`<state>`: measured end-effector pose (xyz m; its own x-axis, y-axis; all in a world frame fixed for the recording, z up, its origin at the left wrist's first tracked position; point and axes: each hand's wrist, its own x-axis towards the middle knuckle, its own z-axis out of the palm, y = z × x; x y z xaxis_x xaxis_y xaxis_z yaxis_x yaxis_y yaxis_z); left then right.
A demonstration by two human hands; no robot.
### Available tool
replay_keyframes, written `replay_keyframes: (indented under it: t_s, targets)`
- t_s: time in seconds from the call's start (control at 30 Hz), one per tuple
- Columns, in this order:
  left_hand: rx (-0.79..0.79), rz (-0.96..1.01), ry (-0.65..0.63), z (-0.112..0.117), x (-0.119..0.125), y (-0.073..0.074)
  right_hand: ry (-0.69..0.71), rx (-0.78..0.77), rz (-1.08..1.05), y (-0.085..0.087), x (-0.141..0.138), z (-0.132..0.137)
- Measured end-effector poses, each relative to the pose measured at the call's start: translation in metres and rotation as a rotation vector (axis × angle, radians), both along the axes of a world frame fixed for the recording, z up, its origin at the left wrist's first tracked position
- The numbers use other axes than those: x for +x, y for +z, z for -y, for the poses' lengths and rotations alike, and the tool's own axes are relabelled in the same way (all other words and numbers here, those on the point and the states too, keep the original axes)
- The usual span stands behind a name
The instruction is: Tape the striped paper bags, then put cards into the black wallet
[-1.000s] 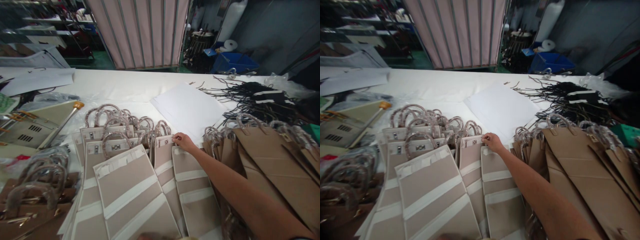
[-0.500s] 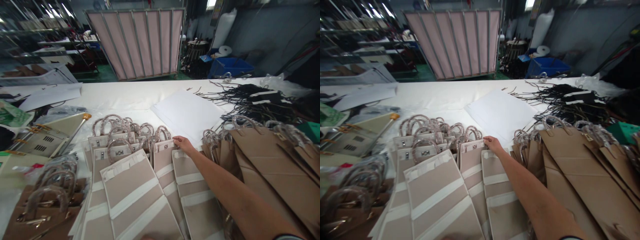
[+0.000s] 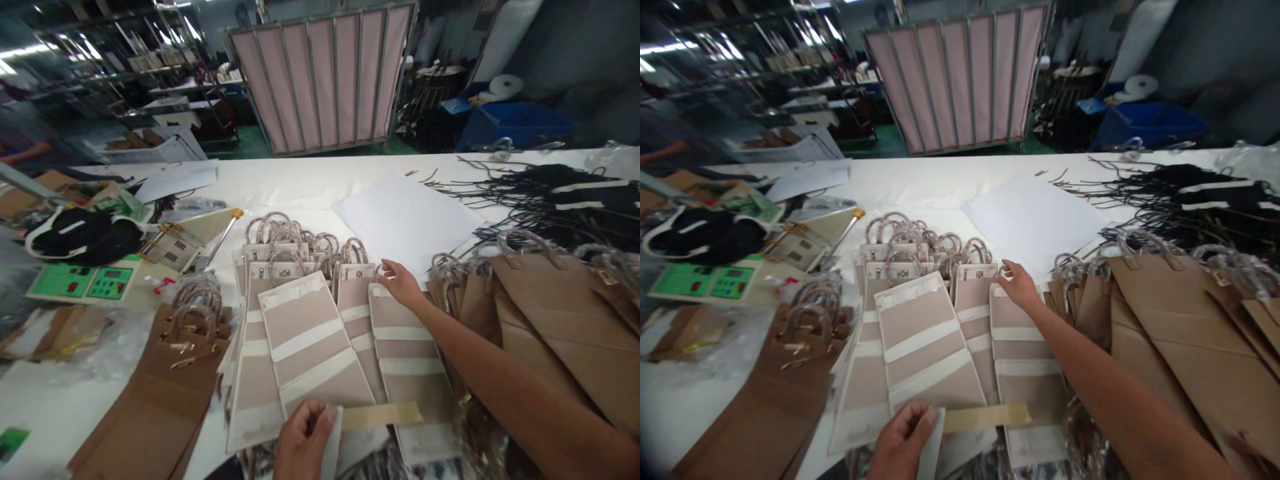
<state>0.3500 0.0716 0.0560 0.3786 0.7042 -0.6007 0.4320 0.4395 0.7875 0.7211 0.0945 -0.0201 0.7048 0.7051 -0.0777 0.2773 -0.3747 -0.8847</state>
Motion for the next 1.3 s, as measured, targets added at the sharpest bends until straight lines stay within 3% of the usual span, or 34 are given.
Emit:
replay_keyframes:
  t_s: [0.2, 0.27, 0.37, 0.53, 0.73, 0.87, 1.07, 1.17, 1.3]
  targets:
    - [0.106, 0.015, -0.015, 0.010, -0.003, 0.026, 0.571, 0.006, -0.329, 0.098, -0.148, 0.089]
    - [0.161, 0.017, -0.019, 0.016, -0.007, 0.034, 0.613, 0.023, -0.380, 0.118, -0.190, 0.109]
    - [0.232, 0.066, -0.053, 0.026, -0.015, 0.043, 0.556, 0.027, -0.437, 0.135, -0.222, 0.121]
    - [0.336, 0.161, -0.192, 0.036, -0.030, 0.063, 0.504, 0.035, -0.437, 0.151, -0.224, 0.127]
    - [0.506, 0.022, -0.263, 0.039, -0.033, 0.074, 0.568, 0.065, -0.037, 0.164, -0.220, 0.137]
    - [0.568, -0.027, -0.315, 0.039, -0.029, 0.067, 0.655, 0.064, 0.241, 0.164, -0.214, 0.138]
    - [0.654, -0.009, -0.395, 0.029, -0.020, 0.051, 0.842, -0.082, 0.512, 0.159, -0.200, 0.127]
    - [0.807, 0.002, -0.445, 0.022, -0.014, 0.044, 0.836, -0.081, 0.563, 0.156, -0.197, 0.122]
    - [1.060, 0.022, -0.506, 0.016, -0.008, 0.032, 0.746, -0.063, 0.443, 0.141, -0.194, 0.112]
